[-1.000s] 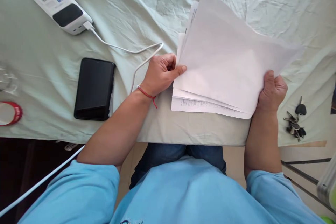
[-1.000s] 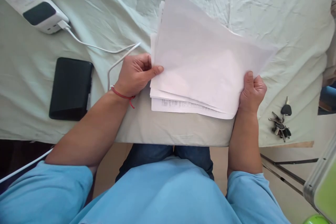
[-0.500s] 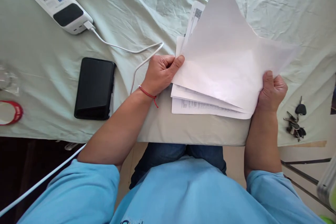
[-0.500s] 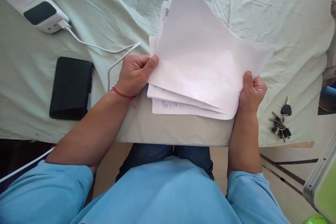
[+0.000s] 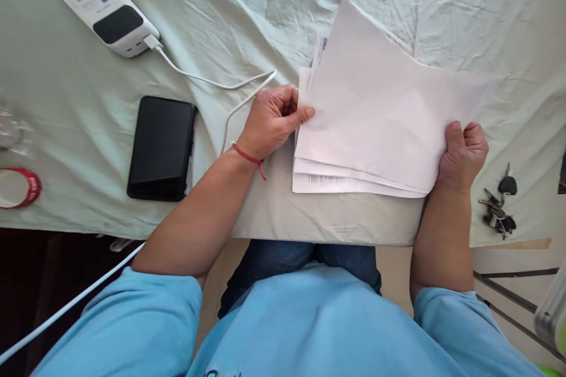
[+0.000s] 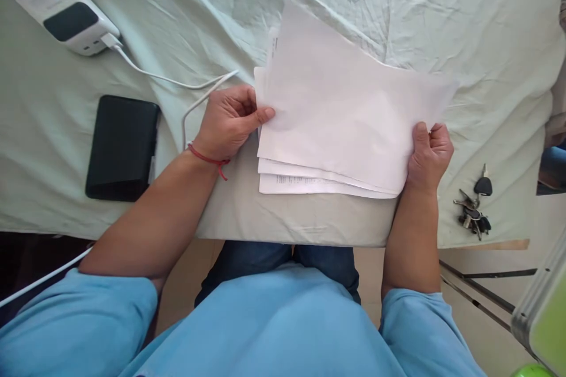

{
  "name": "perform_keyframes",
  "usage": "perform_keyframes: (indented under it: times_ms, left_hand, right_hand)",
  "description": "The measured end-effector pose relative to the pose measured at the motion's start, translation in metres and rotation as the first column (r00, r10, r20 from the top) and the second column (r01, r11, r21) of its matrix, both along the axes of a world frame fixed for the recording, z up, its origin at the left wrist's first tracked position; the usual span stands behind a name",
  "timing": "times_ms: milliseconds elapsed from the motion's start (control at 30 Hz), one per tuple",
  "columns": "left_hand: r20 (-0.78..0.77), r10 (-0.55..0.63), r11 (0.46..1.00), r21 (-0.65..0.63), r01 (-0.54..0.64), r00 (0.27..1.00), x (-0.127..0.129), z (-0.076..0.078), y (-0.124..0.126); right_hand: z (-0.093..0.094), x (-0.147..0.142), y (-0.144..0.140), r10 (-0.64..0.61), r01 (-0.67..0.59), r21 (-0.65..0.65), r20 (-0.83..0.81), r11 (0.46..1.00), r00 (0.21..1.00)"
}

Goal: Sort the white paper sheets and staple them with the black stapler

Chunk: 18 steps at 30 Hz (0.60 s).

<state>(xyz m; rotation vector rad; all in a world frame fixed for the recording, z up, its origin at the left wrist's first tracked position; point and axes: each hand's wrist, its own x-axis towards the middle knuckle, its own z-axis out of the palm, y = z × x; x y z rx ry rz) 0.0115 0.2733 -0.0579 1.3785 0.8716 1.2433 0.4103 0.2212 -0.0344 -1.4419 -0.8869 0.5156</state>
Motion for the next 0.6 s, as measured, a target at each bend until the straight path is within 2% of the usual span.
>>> perform_keyframes:
  times_ms: [100,233,400,600]
  left_hand:
    - [0.039,0.025,0.999,-0.049,-0.023,0.999,0.001,0.001,-0.001]
    - [0.003,0.077,0.997,-0.014,-0.077,0.997,0.002,0.004,0.0]
    - [-0.024,0.065,0.998,0.009,-0.065,0.998,0.002,0.007,0.0]
    - [0.003,0.061,0.997,-0.037,-0.06,0.998,0.003,0.008,-0.001]
  right_hand:
    - [-0.002,0.002,0.002,-0.037,0.038,-0.018,0.055,0.999,0.998]
    - [0.001,0.003,0.0,-0.01,0.013,-0.033,0.094,0.999,0.996]
    - [0.007,0.006,-0.004,0.029,-0.029,-0.004,0.118,1.0,0.993]
    - [0.011,0.011,-0.008,0.058,-0.059,0.013,0.092,0.998,0.994]
